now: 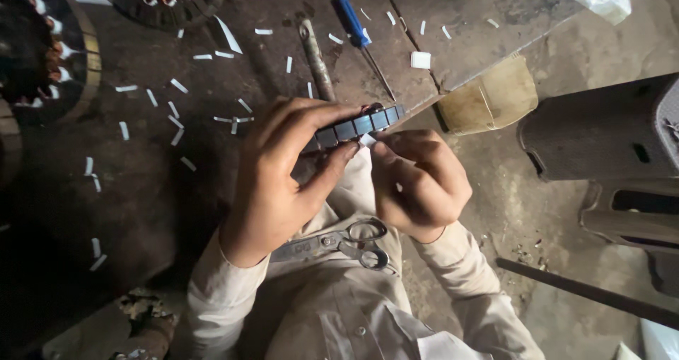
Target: The person inserts small white insulating pieces into the slots of a motor stator. They use a blue-handled tool to push the pieces into place and occasionally use scissors to trim excess material. The person works on multiple stators, placing them on a metal table.
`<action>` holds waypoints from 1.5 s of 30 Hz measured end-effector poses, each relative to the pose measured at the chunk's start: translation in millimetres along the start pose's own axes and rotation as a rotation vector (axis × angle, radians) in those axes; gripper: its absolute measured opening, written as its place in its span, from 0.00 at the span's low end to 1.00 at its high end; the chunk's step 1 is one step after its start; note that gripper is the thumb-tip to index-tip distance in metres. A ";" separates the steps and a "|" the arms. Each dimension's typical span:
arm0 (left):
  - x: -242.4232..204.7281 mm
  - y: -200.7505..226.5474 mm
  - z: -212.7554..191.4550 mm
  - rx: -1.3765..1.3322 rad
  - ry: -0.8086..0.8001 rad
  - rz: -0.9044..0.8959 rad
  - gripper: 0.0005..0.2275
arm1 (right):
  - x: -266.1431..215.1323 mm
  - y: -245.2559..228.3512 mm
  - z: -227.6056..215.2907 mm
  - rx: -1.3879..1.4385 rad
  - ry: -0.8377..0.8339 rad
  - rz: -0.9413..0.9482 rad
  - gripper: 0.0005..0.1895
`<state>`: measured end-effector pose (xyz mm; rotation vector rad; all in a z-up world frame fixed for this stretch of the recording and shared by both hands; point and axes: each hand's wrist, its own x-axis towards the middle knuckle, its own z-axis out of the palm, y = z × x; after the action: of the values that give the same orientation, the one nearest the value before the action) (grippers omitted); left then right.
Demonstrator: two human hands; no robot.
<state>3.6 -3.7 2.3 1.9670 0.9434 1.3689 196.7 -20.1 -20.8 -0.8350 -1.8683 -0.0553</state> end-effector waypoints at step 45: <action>-49.0 -18.9 25.3 0.138 0.148 0.136 0.20 | -37.0 12.7 -2.4 0.412 -0.122 0.387 0.29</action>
<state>11.8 -33.0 -47.5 2.0882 1.0118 1.5810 213.8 -30.6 -54.4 -0.9038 -1.7130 0.6136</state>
